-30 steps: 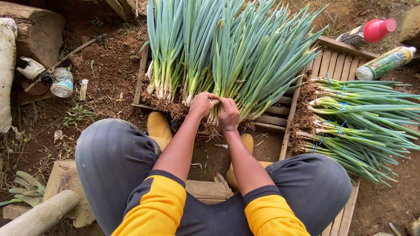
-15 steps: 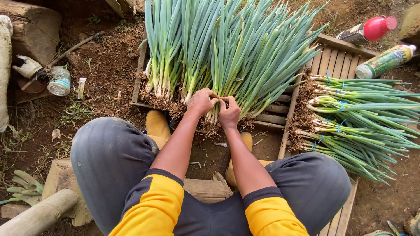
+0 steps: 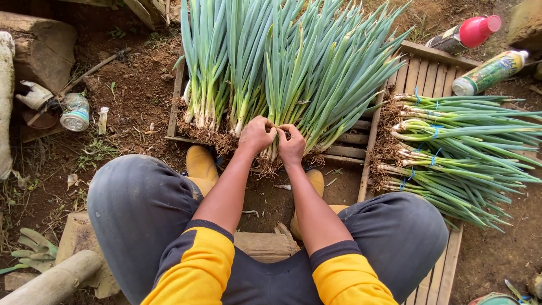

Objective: Gathering harvested scallions and tying them into uniform bunches using plastic string.

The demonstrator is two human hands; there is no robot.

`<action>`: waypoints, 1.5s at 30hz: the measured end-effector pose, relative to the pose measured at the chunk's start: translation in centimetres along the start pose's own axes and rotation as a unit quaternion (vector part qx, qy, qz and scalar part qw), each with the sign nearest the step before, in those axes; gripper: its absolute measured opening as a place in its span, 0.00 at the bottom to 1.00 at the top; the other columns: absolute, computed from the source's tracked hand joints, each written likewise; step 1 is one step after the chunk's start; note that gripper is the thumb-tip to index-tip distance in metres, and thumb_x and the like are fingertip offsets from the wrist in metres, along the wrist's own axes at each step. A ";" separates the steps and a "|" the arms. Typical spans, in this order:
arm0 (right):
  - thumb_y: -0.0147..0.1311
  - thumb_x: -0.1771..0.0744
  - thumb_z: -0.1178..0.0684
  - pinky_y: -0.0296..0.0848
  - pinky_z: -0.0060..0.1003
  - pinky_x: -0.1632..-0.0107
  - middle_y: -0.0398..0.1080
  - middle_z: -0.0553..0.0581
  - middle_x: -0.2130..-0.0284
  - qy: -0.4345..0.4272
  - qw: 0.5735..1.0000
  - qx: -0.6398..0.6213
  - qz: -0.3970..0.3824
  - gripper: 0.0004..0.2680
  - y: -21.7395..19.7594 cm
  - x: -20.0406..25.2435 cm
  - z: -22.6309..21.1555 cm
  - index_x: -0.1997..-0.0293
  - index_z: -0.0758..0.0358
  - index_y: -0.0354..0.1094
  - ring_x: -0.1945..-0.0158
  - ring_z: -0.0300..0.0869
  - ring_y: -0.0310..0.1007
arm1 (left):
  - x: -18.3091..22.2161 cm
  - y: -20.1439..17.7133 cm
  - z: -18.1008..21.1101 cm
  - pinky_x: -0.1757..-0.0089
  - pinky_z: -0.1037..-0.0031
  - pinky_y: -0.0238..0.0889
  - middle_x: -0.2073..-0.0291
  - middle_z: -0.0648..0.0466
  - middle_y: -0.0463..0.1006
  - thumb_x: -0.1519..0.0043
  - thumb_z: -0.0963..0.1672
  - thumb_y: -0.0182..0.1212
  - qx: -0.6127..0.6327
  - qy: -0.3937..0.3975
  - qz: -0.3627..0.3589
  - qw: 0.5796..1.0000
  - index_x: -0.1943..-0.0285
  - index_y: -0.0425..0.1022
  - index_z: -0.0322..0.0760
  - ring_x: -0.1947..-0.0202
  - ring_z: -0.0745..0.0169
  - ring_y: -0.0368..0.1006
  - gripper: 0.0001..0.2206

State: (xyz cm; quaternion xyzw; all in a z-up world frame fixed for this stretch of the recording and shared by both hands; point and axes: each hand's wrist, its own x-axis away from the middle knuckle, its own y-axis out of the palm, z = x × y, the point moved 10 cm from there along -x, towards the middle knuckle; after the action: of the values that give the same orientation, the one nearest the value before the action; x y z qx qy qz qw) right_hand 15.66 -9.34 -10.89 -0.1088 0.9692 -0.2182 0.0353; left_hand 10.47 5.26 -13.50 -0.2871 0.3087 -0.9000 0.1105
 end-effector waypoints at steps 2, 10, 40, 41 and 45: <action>0.61 0.34 0.56 0.76 0.38 0.60 0.79 0.56 0.70 -0.002 1.000 0.003 0.002 0.02 0.0 -0.1 0.0 0.62 0.55 0.79 0.65 0.44 0.79 | 0.0 0.0 0.1 0.49 0.56 0.72 0.57 0.60 0.79 0.40 0.52 0.57 0.002 0.000 0.006 1.000 0.55 0.81 0.55 0.51 0.52 0.78 0.11; 0.62 0.35 0.56 0.76 0.39 0.59 0.79 0.56 0.69 0.008 1.000 0.011 0.005 0.02 0.0 0.1 0.4 0.62 0.55 0.79 0.64 0.45 0.79 | -0.9 0.9 -1.2 0.49 0.56 0.72 0.57 0.59 0.79 0.39 0.52 0.56 0.020 -0.001 0.022 1.000 0.54 0.81 0.54 0.51 0.52 0.77 0.11; 0.61 0.36 0.61 0.75 0.39 0.59 0.78 0.58 0.69 0.142 0.988 0.045 0.027 0.03 -1.6 1.8 1.2 0.65 0.58 0.79 0.64 0.46 0.78 | 2.8 -0.6 -1.3 0.51 0.51 0.72 0.55 0.53 0.73 0.39 0.47 0.50 -0.017 -0.026 0.087 0.996 0.57 0.75 0.45 0.47 0.48 0.74 0.09; 0.58 0.35 0.60 0.76 0.39 0.59 0.78 0.59 0.68 0.166 0.986 0.032 0.014 0.03 -1.4 1.8 1.7 0.63 0.59 0.79 0.63 0.46 0.78 | 2.8 -0.7 -1.5 0.52 0.54 0.73 0.55 0.53 0.74 0.36 0.46 0.48 -0.003 -0.038 0.093 0.995 0.54 0.75 0.46 0.49 0.51 0.75 0.09; 0.45 0.32 0.52 0.77 0.41 0.55 0.76 0.64 0.58 0.329 0.940 -0.090 -0.027 0.10 -0.5 2.4 6.0 0.51 0.61 0.71 0.55 0.49 0.79 | 6.2 -2.9 0.6 0.53 0.54 0.73 0.53 0.41 0.76 0.29 0.43 0.39 0.085 -0.082 0.073 0.990 0.35 0.64 0.34 0.53 0.45 0.77 0.16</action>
State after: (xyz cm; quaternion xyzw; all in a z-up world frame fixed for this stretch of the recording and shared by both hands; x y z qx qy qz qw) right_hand 14.12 -12.81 -16.09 -0.0595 0.9392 -0.1545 -0.3008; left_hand 5.75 4.95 -8.57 -0.3265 0.2414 -0.8856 0.2254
